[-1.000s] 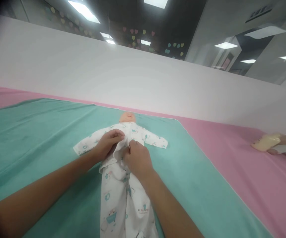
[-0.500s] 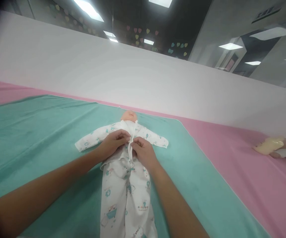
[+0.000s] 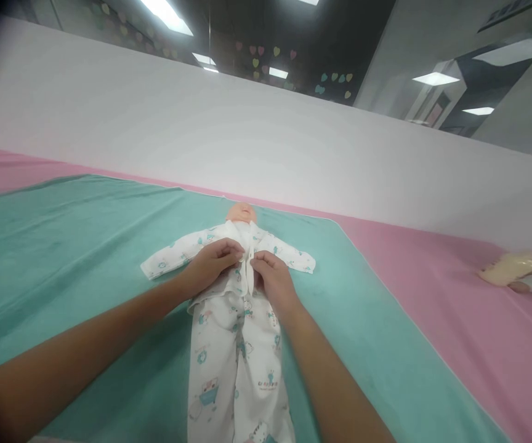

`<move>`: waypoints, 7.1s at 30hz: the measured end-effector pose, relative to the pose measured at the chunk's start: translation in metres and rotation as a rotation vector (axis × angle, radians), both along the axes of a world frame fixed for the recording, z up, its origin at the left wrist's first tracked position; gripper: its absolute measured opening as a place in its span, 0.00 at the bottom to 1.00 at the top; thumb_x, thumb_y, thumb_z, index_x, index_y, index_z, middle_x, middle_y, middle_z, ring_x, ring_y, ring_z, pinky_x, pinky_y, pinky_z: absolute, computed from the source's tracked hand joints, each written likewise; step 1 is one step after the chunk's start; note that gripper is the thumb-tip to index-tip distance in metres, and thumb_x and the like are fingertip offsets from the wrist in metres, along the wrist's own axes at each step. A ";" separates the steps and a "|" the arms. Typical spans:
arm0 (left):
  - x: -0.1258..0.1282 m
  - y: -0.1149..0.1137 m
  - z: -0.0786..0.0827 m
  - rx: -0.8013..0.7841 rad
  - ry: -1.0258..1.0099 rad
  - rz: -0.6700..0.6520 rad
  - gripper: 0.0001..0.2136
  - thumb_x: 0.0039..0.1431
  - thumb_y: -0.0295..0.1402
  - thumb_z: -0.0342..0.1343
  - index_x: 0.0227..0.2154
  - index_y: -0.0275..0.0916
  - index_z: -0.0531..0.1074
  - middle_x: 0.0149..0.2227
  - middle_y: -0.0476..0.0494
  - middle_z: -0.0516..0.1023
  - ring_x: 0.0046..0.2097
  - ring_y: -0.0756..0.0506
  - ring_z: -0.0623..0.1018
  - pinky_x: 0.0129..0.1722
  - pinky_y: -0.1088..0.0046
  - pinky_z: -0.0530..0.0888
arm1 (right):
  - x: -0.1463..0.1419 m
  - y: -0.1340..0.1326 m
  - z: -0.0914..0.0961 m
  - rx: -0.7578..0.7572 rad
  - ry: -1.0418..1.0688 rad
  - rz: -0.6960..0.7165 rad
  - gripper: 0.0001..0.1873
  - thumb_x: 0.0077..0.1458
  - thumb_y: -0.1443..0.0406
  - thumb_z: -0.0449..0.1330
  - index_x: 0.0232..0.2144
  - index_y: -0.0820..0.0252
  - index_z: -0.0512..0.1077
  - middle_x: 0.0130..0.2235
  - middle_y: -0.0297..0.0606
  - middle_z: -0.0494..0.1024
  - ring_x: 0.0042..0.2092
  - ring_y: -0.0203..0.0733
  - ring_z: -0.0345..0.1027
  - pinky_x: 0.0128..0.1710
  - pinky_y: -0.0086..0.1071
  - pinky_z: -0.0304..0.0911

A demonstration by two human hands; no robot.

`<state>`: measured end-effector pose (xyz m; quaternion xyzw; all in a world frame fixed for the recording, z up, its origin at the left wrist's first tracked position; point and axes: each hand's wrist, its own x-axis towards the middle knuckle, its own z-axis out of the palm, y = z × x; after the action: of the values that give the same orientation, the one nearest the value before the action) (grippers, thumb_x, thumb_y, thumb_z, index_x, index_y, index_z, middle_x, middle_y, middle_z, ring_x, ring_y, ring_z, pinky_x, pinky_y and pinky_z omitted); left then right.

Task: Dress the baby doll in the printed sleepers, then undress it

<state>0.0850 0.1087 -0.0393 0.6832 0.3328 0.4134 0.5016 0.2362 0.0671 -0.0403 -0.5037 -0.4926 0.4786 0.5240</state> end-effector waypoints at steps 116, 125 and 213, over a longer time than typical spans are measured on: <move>0.004 0.004 -0.019 0.195 0.054 0.065 0.05 0.54 0.29 0.49 0.34 0.40 0.63 0.29 0.51 0.69 0.32 0.51 0.69 0.33 0.76 0.65 | 0.005 0.008 -0.014 0.101 -0.198 0.020 0.11 0.50 0.56 0.53 0.32 0.57 0.62 0.22 0.27 0.69 0.17 0.30 0.61 0.15 0.24 0.54; 0.004 0.007 -0.027 0.436 0.188 0.401 0.06 0.55 0.29 0.48 0.36 0.40 0.66 0.37 0.46 0.70 0.41 0.47 0.70 0.43 0.69 0.68 | 0.004 0.007 -0.018 0.156 -0.211 -0.006 0.12 0.52 0.56 0.52 0.36 0.55 0.63 0.23 0.27 0.67 0.18 0.30 0.60 0.16 0.25 0.54; 0.027 0.063 0.023 0.246 0.344 0.139 0.13 0.50 0.41 0.51 0.35 0.40 0.70 0.34 0.46 0.74 0.37 0.45 0.73 0.34 0.73 0.69 | 0.035 0.072 -0.026 0.188 0.120 0.063 0.16 0.44 0.56 0.62 0.34 0.59 0.70 0.21 0.28 0.66 0.23 0.29 0.56 0.24 0.26 0.50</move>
<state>0.1119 0.1713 -0.0163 0.7752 0.4066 0.3618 0.3207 0.2707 0.1388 -0.0663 -0.4072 -0.5186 0.4759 0.5821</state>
